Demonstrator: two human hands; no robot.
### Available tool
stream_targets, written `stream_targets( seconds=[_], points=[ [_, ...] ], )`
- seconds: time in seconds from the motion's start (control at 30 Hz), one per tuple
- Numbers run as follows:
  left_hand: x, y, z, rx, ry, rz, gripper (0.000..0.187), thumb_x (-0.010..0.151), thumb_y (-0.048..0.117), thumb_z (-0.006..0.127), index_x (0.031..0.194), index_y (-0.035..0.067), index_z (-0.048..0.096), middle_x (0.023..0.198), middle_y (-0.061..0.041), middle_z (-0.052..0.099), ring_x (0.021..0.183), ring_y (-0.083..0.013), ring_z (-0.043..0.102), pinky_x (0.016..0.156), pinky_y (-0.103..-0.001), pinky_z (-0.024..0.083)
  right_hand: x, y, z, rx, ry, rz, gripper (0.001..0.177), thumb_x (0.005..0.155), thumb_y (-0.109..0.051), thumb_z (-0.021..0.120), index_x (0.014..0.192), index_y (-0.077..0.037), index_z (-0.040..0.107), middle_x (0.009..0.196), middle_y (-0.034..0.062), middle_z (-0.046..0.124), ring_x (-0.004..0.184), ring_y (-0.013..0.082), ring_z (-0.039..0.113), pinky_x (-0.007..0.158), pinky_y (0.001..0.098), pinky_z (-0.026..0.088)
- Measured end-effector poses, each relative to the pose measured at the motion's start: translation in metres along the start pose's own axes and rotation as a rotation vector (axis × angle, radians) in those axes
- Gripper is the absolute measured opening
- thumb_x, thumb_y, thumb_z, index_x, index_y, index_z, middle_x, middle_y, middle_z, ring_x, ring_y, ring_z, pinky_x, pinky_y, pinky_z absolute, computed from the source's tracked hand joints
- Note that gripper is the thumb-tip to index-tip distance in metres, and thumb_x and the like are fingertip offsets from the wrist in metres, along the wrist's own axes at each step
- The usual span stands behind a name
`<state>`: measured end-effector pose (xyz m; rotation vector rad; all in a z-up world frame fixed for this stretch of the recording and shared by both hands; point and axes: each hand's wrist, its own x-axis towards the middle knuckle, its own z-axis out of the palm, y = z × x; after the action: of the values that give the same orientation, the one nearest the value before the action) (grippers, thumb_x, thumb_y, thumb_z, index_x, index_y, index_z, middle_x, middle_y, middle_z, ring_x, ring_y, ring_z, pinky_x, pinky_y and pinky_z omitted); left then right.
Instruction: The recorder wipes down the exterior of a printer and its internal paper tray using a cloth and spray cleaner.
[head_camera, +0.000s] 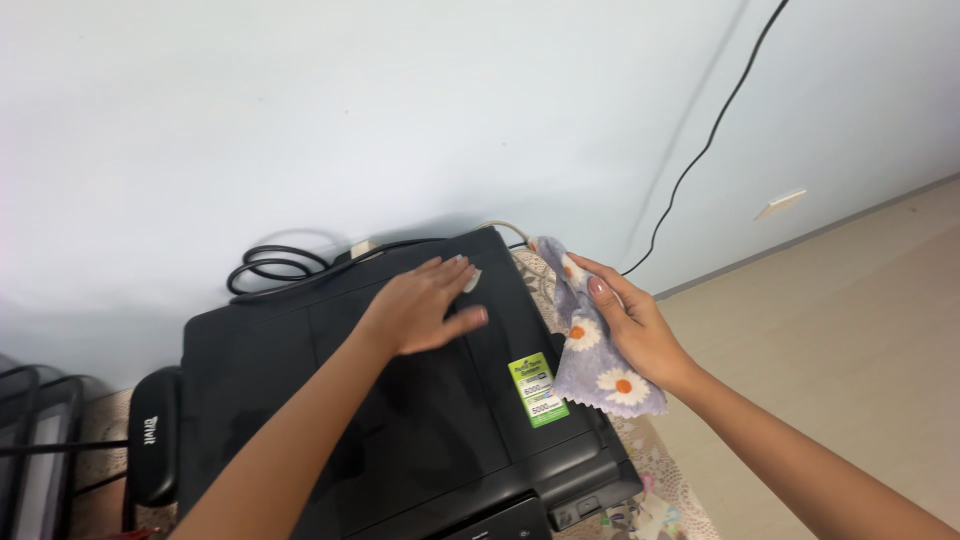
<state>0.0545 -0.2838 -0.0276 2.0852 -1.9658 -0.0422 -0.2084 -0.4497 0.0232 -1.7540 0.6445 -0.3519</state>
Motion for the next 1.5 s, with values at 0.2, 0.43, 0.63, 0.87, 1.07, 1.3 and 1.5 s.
stream_targets(
  seconds=[0.2, 0.43, 0.63, 0.87, 1.07, 1.3, 1.5],
  points=[
    [-0.027, 0.068, 0.003, -0.312, -0.132, 0.535, 0.075, 0.102, 0.06, 0.052, 0.146, -0.001, 0.053, 0.152, -0.021, 0.053, 0.143, -0.0345, 0.05, 0.121, -0.047, 0.036, 0.007, 0.024, -0.024, 0.034, 0.03, -0.068, 0.051, 0.105, -0.042, 0.043, 0.145, -0.014, 0.057, 0.118, 0.0033, 0.072, 0.103, 0.0074, 0.064, 0.091, 0.0252, 0.052],
    [0.012, 0.027, 0.005, -0.096, 0.068, -0.123, 0.062, 0.098, 0.056, 0.051, 0.138, 0.01, 0.06, 0.151, -0.016, 0.055, 0.135, -0.0383, 0.053, 0.11, -0.046, 0.044, 0.01, 0.014, -0.025, -0.027, -0.032, -0.073, 0.053, 0.104, -0.044, 0.042, 0.147, -0.016, 0.056, 0.116, 0.0064, 0.074, 0.103, 0.0095, 0.065, 0.093, 0.0264, 0.052],
    [0.009, 0.059, -0.001, -0.239, -0.05, 0.319, 0.069, 0.097, 0.052, 0.055, 0.147, 0.004, 0.052, 0.15, -0.019, 0.051, 0.137, -0.0367, 0.051, 0.113, -0.048, 0.041, 0.02, 0.026, -0.04, 0.005, -0.064, -0.098, 0.054, 0.104, -0.044, 0.041, 0.147, -0.014, 0.055, 0.12, 0.0062, 0.074, 0.106, 0.0103, 0.067, 0.094, 0.0275, 0.053],
    [0.051, -0.004, 0.025, -0.066, 0.042, -0.251, 0.053, 0.103, 0.048, 0.047, 0.141, 0.013, 0.057, 0.152, -0.009, 0.053, 0.136, -0.0296, 0.052, 0.112, -0.042, 0.043, 0.025, 0.023, -0.04, -0.029, -0.106, -0.06, 0.053, 0.104, -0.042, 0.041, 0.148, -0.016, 0.055, 0.12, 0.0069, 0.073, 0.104, 0.0116, 0.066, 0.093, 0.0278, 0.052],
    [0.022, 0.051, 0.012, -0.135, 0.055, -0.078, 0.052, 0.101, 0.046, 0.052, 0.137, 0.01, 0.062, 0.146, -0.011, 0.058, 0.133, -0.0291, 0.055, 0.114, -0.042, 0.041, 0.035, 0.029, -0.039, 0.006, -0.162, -0.03, 0.051, 0.104, -0.04, 0.041, 0.147, -0.017, 0.055, 0.123, 0.0058, 0.073, 0.108, 0.0116, 0.065, 0.097, 0.0272, 0.052],
    [-0.037, 0.126, 0.009, -0.292, -0.041, 0.037, 0.034, 0.097, 0.028, 0.059, 0.125, 0.014, 0.072, 0.136, -0.005, 0.067, 0.12, -0.0231, 0.065, 0.098, -0.037, 0.05, 0.03, 0.029, -0.018, 0.011, -0.202, -0.283, 0.049, 0.108, -0.037, 0.043, 0.147, -0.01, 0.054, 0.143, 0.0058, 0.061, 0.133, 0.0136, 0.052, 0.112, 0.0327, 0.037],
    [-0.064, 0.171, 0.005, -0.135, -0.035, -0.001, 0.023, 0.086, 0.004, 0.059, 0.104, 0.011, 0.072, 0.102, -0.003, 0.073, 0.1, -0.0256, 0.07, 0.081, -0.039, 0.056, 0.014, 0.017, -0.015, -0.069, -0.311, -0.237, 0.051, 0.105, -0.041, 0.043, 0.148, -0.017, 0.057, 0.129, 0.0072, 0.069, 0.113, 0.0159, 0.059, 0.103, 0.0313, 0.045]
  ],
)
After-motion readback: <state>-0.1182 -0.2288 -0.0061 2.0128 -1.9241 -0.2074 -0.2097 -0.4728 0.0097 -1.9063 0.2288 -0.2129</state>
